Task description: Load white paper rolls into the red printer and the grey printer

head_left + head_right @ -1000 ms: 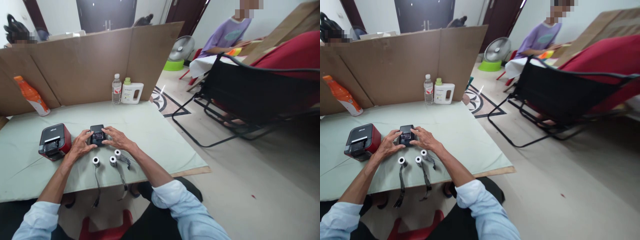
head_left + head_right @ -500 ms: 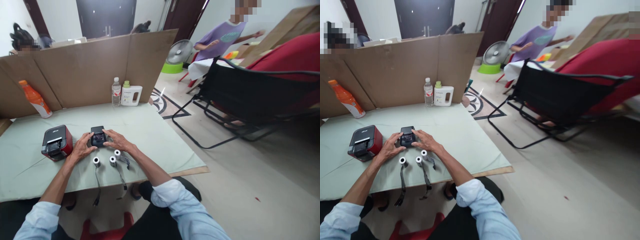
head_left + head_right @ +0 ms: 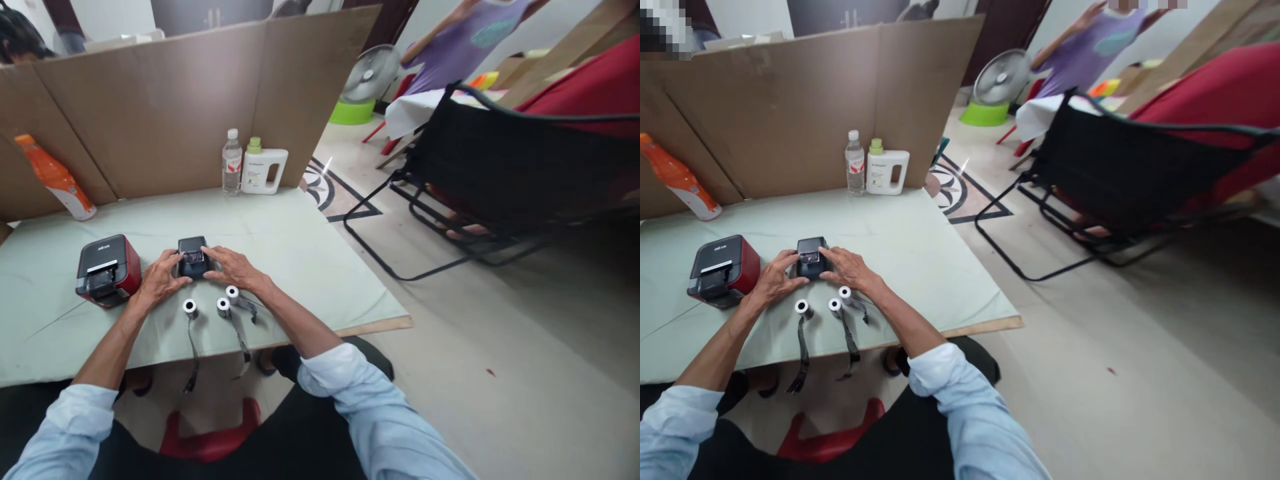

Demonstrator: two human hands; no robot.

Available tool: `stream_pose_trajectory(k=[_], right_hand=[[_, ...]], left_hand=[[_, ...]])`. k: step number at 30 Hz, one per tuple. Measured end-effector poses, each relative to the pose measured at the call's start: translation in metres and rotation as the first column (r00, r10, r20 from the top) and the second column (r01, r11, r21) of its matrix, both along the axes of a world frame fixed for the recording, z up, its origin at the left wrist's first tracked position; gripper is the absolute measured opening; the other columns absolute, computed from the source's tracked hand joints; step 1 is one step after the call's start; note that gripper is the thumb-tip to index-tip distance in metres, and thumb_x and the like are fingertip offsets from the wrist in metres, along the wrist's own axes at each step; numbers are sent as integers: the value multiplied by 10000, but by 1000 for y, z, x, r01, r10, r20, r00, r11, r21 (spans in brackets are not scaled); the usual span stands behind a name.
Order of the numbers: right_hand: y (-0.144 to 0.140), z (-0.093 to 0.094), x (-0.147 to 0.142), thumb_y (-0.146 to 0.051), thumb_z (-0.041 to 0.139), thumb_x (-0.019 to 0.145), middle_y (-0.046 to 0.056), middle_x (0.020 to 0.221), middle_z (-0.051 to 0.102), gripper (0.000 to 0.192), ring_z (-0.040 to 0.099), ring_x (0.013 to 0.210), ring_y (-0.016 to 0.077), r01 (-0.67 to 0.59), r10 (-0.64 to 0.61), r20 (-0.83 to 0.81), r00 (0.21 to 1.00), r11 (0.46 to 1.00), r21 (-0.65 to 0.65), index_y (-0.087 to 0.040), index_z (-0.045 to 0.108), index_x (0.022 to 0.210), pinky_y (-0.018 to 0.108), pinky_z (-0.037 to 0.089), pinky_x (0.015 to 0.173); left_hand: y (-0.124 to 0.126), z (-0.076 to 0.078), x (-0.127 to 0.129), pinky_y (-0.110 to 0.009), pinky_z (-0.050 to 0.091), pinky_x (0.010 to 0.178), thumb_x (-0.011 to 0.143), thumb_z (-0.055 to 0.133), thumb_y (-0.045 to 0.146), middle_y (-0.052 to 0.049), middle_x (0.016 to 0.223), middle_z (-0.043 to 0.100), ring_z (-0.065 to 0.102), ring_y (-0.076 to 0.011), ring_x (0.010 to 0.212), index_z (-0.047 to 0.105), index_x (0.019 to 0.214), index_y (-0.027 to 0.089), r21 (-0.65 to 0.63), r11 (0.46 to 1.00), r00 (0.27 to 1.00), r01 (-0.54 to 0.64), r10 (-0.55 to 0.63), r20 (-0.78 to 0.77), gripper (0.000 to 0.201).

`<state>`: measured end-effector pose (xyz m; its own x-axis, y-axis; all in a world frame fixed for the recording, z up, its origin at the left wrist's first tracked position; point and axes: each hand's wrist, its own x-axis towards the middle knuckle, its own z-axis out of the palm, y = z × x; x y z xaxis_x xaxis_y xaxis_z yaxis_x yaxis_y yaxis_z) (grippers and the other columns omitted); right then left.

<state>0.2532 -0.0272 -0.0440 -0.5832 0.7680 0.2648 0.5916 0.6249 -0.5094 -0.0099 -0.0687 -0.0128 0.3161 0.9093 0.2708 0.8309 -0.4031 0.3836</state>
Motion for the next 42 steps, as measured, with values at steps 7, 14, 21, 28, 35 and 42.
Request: stream_pose_trajectory(k=[7,14,21,28,35,42], right_hand=[[-3,-1,0,-392,692,965,145,1414,613,700,609,1286,282,-42,41,-60,997,999,-17,-212,438,1592,432,493,1093],[0,-6,1,-400,698,959,130,1371,633,743,633,1234,272,-47,46,-79,996,999,-16,-242,391,1617,420,510,1058],[-1,-1,1,-364,698,964,113,1343,645,688,655,1184,254,-55,56,-76,996,998,15,-262,437,1592,394,531,1016],[-1,5,1,-378,678,984,111,1404,620,606,615,1274,266,-37,36,-5,999,999,-17,-277,488,1550,405,519,1030],[-3,7,-3,-402,671,988,108,1356,630,593,650,1178,255,-13,13,-5,1000,999,-42,-260,503,1539,377,529,970],[-4,-8,-3,-370,669,982,111,1305,661,629,653,1165,243,-30,31,-105,994,1000,7,-238,475,1565,377,524,1004]], left_hand=[[-7,2,6,-469,535,1071,776,811,349,-124,1394,614,634,-316,1254,562,1418,224,13,1000,1000,20,-21,17,700],[0,3,0,-476,553,1042,760,818,372,-136,1404,624,663,-314,1209,562,1416,217,2,999,997,46,-46,65,721],[0,-3,-1,-478,551,1054,764,808,352,-127,1418,624,666,-309,1223,554,1436,230,7,1000,998,17,-18,56,728],[1,1,-2,-502,531,1080,739,846,401,-129,1436,616,634,-348,1275,623,1395,236,9,1000,1000,-15,15,-12,712],[3,-2,3,-456,553,1028,727,840,407,-117,1352,626,660,-321,1192,633,1305,216,-4,1000,1000,-25,25,12,643],[-3,-5,8,-448,540,1054,743,812,342,-109,1379,628,654,-306,1227,553,1367,230,13,1000,999,-25,24,38,685]])
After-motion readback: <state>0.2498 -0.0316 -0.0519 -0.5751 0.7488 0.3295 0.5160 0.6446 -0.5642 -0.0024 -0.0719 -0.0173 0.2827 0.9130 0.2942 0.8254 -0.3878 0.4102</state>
